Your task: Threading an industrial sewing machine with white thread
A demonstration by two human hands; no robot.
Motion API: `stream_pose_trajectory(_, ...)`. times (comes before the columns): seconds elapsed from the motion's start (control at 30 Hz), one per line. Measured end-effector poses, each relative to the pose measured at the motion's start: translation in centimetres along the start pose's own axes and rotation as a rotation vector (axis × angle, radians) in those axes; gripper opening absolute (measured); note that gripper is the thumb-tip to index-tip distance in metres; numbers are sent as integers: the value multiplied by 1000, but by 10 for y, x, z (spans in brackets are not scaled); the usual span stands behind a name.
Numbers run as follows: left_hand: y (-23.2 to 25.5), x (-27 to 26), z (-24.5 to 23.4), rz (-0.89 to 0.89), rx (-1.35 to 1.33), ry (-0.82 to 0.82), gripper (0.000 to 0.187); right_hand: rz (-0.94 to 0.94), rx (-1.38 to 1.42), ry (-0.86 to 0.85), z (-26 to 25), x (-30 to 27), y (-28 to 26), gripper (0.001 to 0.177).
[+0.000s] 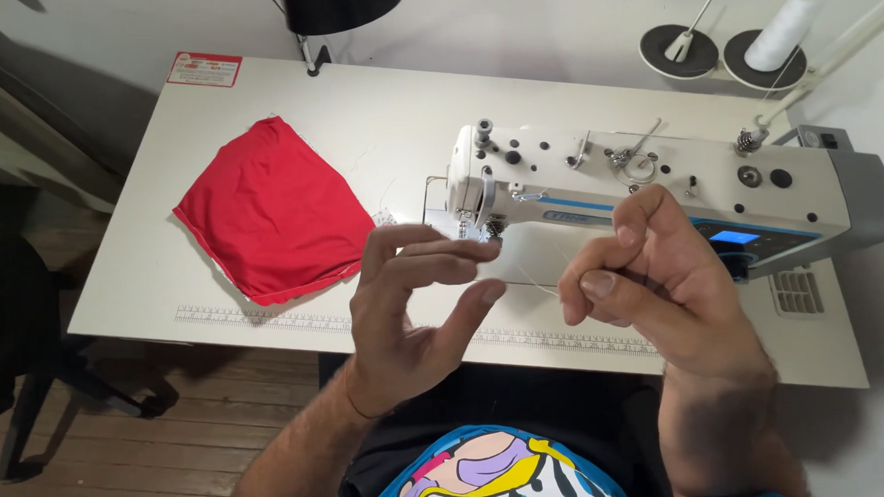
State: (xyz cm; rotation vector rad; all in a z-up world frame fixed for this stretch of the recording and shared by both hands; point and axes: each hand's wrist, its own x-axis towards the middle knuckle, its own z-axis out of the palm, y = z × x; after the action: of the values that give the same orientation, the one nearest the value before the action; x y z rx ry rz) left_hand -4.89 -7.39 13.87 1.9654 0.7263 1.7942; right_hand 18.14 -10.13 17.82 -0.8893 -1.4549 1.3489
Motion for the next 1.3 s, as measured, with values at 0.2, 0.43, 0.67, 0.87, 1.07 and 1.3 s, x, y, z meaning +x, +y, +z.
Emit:
stream_pose_trajectory(0.2, 0, 25, -9, 212, 231, -284, 27, -40, 19, 0, 17, 1, -6, 25)
stream_pose_trajectory(0.43, -14, 32, -2, 441, 329, -201, 11, -201, -290, 38, 15, 13, -2, 28)
stream_pose_trajectory(0.67, -35, -6, 10, 449, 604, -230, 11, -275, -613, 201, 8, 19, 44, 16)
stream_pose_trajectory(0.87, -60, -28, 32, 566, 726, -48, 12, -395, -438, 277, -6, 31, 87, 13)
stream_pose_trajectory(1.07, -67, -27, 29, 255, 715, 26, 27, -700, -944, 571, -26, 45, 106, 9)
stream_pose_trajectory(1.3, -83, -26, 36, 105, 665, 79, 31, -759, -1052, 571, -39, 80, 152, 18)
